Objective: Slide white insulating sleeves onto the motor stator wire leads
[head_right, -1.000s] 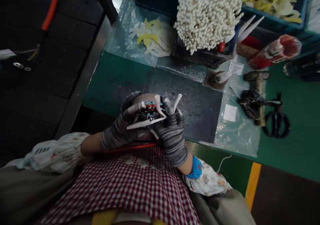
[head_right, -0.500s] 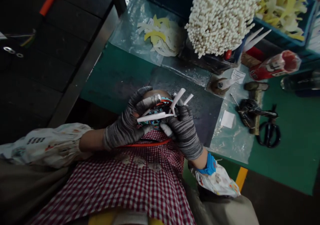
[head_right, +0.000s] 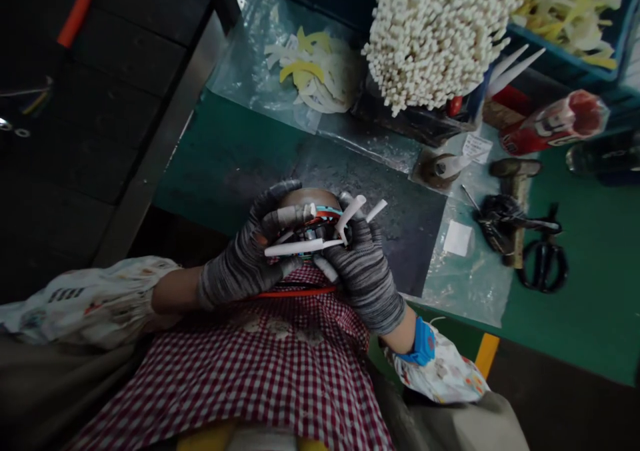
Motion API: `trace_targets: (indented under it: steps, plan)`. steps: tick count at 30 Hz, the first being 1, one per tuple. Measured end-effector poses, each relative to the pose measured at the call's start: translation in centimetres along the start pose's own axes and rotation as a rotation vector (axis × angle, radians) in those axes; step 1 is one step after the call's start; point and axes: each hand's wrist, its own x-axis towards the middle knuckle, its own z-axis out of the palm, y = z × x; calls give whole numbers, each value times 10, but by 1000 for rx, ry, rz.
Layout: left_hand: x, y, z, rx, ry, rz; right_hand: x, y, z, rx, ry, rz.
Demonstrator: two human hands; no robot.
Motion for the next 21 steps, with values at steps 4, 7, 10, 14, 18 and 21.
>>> trace_targets:
  steps: [4, 7, 10, 14, 18, 21]
  plan:
    - [-1, 1, -1, 6, 8, 10, 11, -6, -8, -55, 55, -56]
    - [-2, -1, 0, -8, 24, 7, 12, -9, -4, -75, 58, -16]
    - [-3, 0, 0, -39, 41, -18, 8, -13, 1, -78, 67, 47]
    - [3, -2, -4, -82, 15, -100, 10, -18, 1, -5, 95, 101]
    - [17, -31, -19, -194, -118, -129, 38, -6, -11, 210, -31, 114]
    - [30, -57, -33, -45, -264, -114, 66, 12, -21, 356, -149, 69]
